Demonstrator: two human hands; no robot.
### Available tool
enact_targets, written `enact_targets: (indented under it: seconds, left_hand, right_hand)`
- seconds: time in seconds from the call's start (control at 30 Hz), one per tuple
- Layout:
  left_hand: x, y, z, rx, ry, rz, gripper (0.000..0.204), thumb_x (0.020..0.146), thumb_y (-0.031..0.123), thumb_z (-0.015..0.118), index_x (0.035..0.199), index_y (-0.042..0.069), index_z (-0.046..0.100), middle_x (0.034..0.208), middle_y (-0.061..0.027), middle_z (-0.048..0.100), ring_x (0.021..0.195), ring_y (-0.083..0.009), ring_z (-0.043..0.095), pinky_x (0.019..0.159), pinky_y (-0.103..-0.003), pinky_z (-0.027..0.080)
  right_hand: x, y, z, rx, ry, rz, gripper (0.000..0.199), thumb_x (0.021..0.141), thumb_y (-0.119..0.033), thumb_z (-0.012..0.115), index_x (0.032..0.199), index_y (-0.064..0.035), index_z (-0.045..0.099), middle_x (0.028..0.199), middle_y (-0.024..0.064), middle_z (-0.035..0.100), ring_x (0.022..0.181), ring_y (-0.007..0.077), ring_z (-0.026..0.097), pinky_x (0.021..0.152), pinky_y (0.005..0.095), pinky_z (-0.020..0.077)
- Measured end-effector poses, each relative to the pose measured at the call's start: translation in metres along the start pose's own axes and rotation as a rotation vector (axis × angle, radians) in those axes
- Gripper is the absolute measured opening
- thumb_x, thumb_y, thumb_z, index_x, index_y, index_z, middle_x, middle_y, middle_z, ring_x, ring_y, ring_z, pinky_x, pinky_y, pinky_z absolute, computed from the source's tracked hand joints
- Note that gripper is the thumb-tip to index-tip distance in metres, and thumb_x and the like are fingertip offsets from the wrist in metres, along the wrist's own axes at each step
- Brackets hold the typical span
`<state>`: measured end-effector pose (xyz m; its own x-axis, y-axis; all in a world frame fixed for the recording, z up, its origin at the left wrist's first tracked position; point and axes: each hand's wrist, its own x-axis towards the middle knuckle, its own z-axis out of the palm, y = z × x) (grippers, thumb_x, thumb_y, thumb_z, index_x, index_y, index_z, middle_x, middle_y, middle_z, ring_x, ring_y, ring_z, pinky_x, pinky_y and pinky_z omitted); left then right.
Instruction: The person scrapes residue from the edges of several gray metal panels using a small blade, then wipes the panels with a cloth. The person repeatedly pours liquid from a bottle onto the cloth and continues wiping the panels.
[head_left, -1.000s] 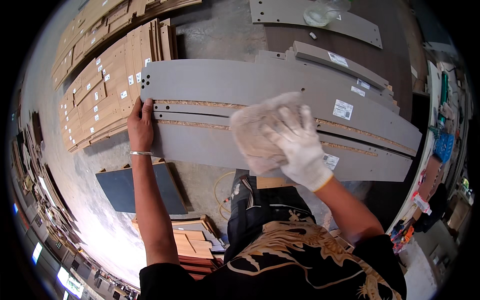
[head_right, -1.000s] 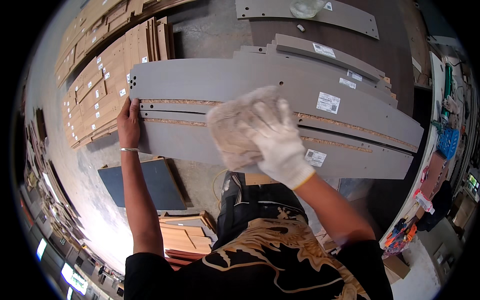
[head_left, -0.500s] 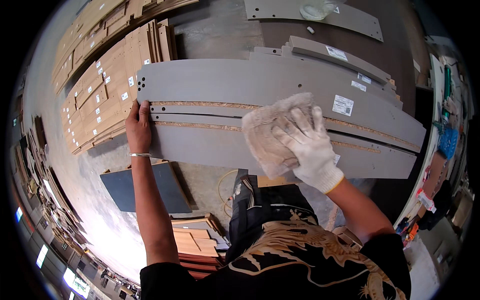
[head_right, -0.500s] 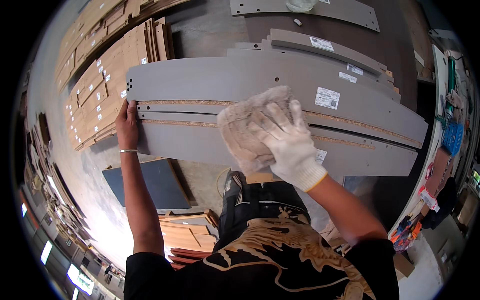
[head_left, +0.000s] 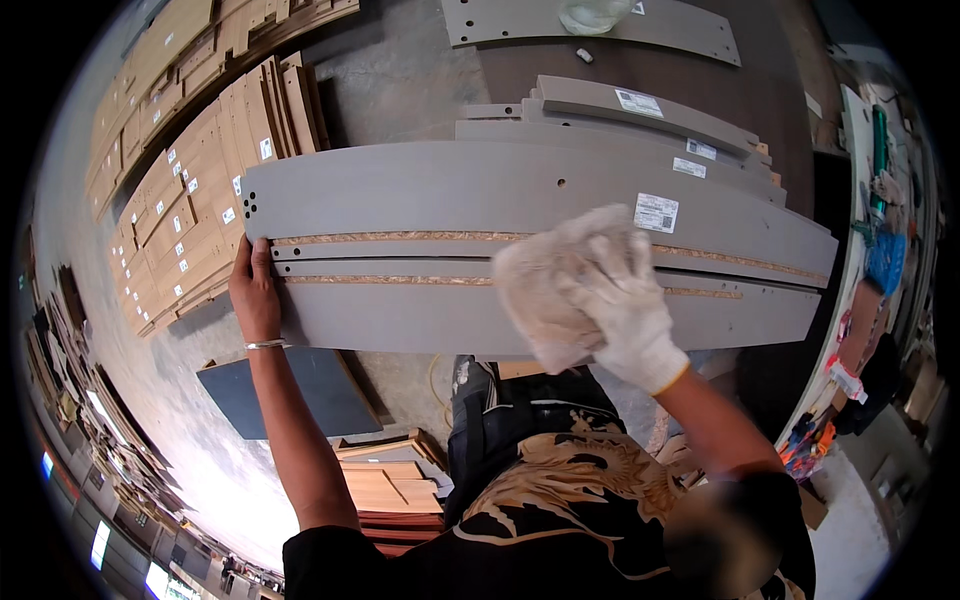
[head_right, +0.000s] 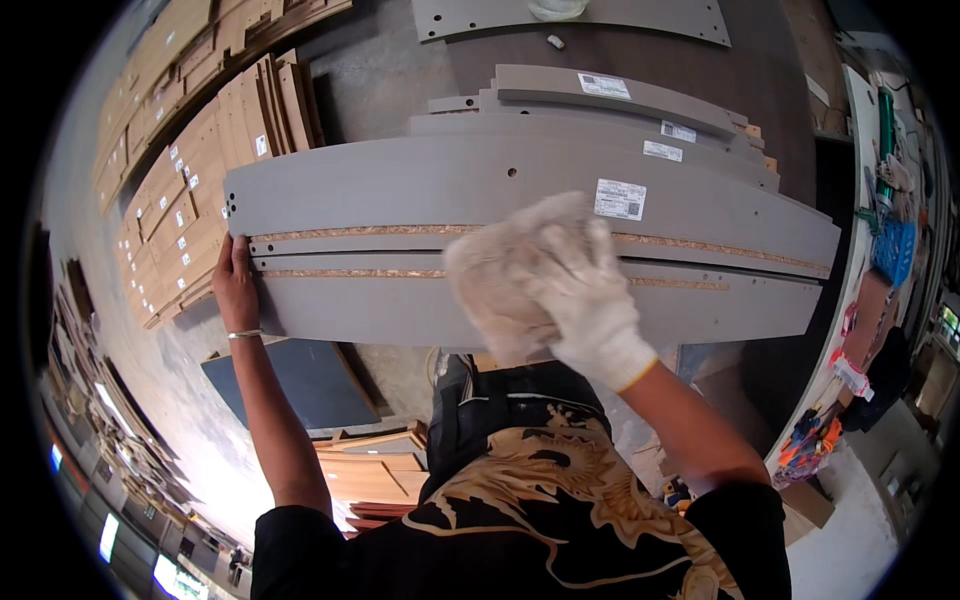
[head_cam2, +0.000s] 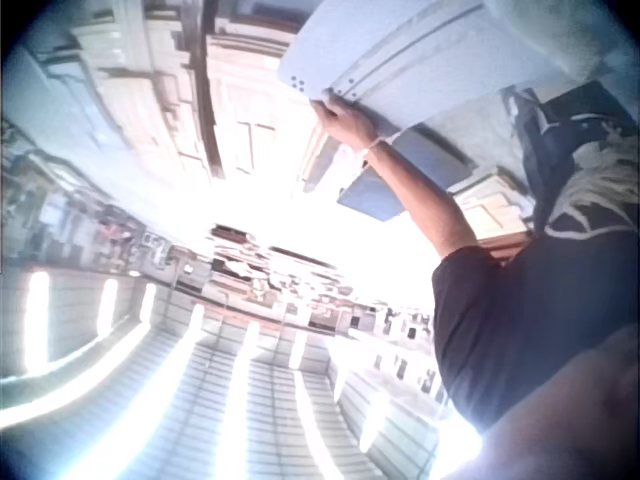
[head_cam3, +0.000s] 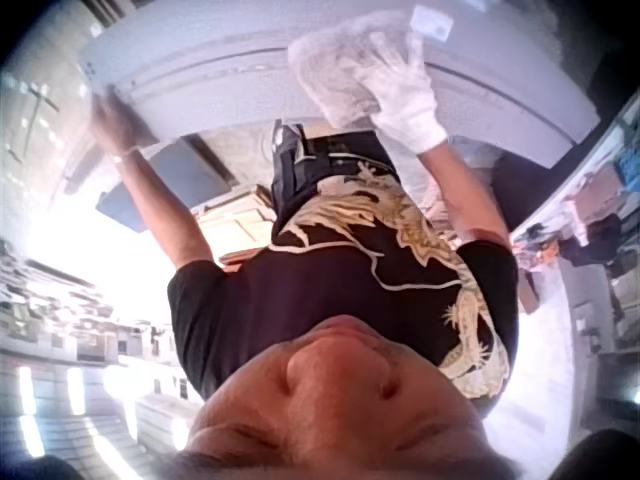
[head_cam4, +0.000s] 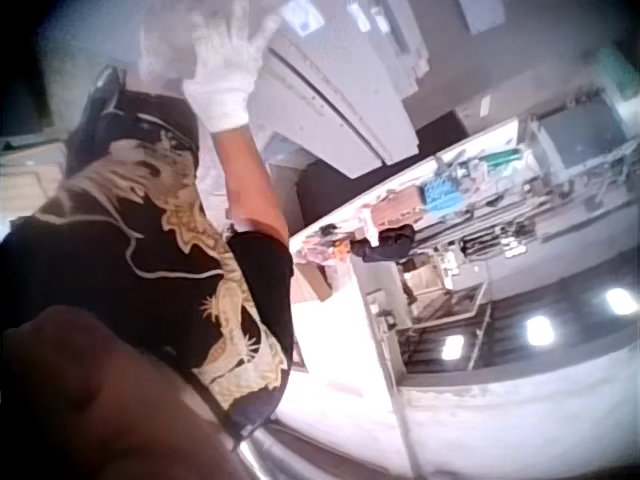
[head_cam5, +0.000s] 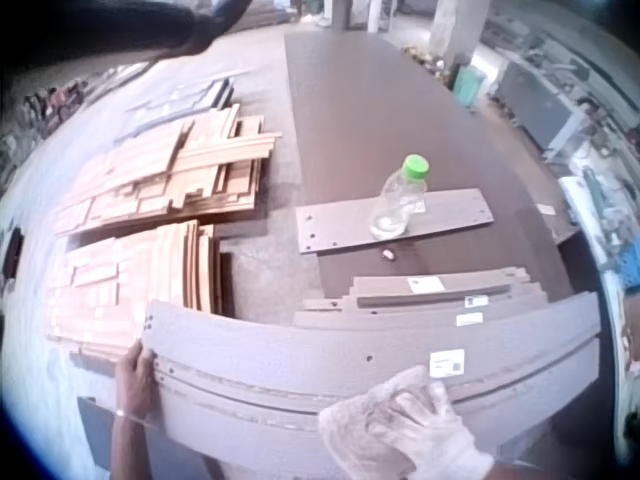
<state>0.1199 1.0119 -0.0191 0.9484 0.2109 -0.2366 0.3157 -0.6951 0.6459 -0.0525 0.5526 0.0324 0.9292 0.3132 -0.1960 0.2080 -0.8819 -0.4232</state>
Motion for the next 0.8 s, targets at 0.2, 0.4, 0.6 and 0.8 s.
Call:
enact_targets:
  seconds: [0.2,0.4,0.6,0.8]
  left_hand:
    - [-0.006,0.014,0.003,-0.042,-0.034,-0.016,0.056,0.109,0.034,0.060,0.150,-0.003,0.052,0.133,-0.0154,0.070,0.118,-0.0158,0.063,0.102,-0.029,0.049]
    - [-0.012,0.028,0.008,-0.074,0.009,0.133,0.054,0.110,0.028,0.057,0.157,0.004,0.045,0.145,-0.0138,0.064,0.125,-0.0161,0.061,0.105,-0.028,0.047]
    - [-0.003,0.006,0.011,-0.161,0.003,0.073,0.046,0.111,0.023,0.056,0.151,0.002,0.054,0.142,-0.0100,0.065,0.124,-0.0125,0.059,0.105,-0.027,0.047]
    - [0.000,-0.001,0.011,-0.142,0.006,0.145,0.045,0.112,0.026,0.053,0.151,0.004,0.055,0.138,-0.0055,0.068,0.119,-0.0091,0.060,0.100,-0.025,0.048]
  right_hand:
    - [-0.112,0.068,-0.018,-0.215,-0.058,0.336,0.073,0.068,-0.010,0.078,0.140,-0.0090,0.061,0.150,0.0167,0.055,0.155,0.0420,0.030,0.126,0.0670,0.0112]
    - [-0.026,0.007,-0.001,-0.047,0.001,0.079,0.060,0.072,-0.025,0.080,0.129,-0.0081,0.068,0.143,0.0179,0.059,0.148,0.0410,0.039,0.126,0.0655,0.0152]
    - [0.123,-0.114,0.069,0.110,0.185,-0.142,0.047,0.104,-0.029,0.038,0.141,-0.0154,0.064,0.158,0.0104,0.052,0.156,0.0242,0.033,0.133,0.0512,0.0105]
    - [0.071,-0.062,0.038,0.043,0.007,-0.117,0.049,0.094,-0.039,0.059,0.138,-0.0195,0.065,0.158,0.0059,0.052,0.155,0.0213,0.035,0.132,0.0573,0.0058]
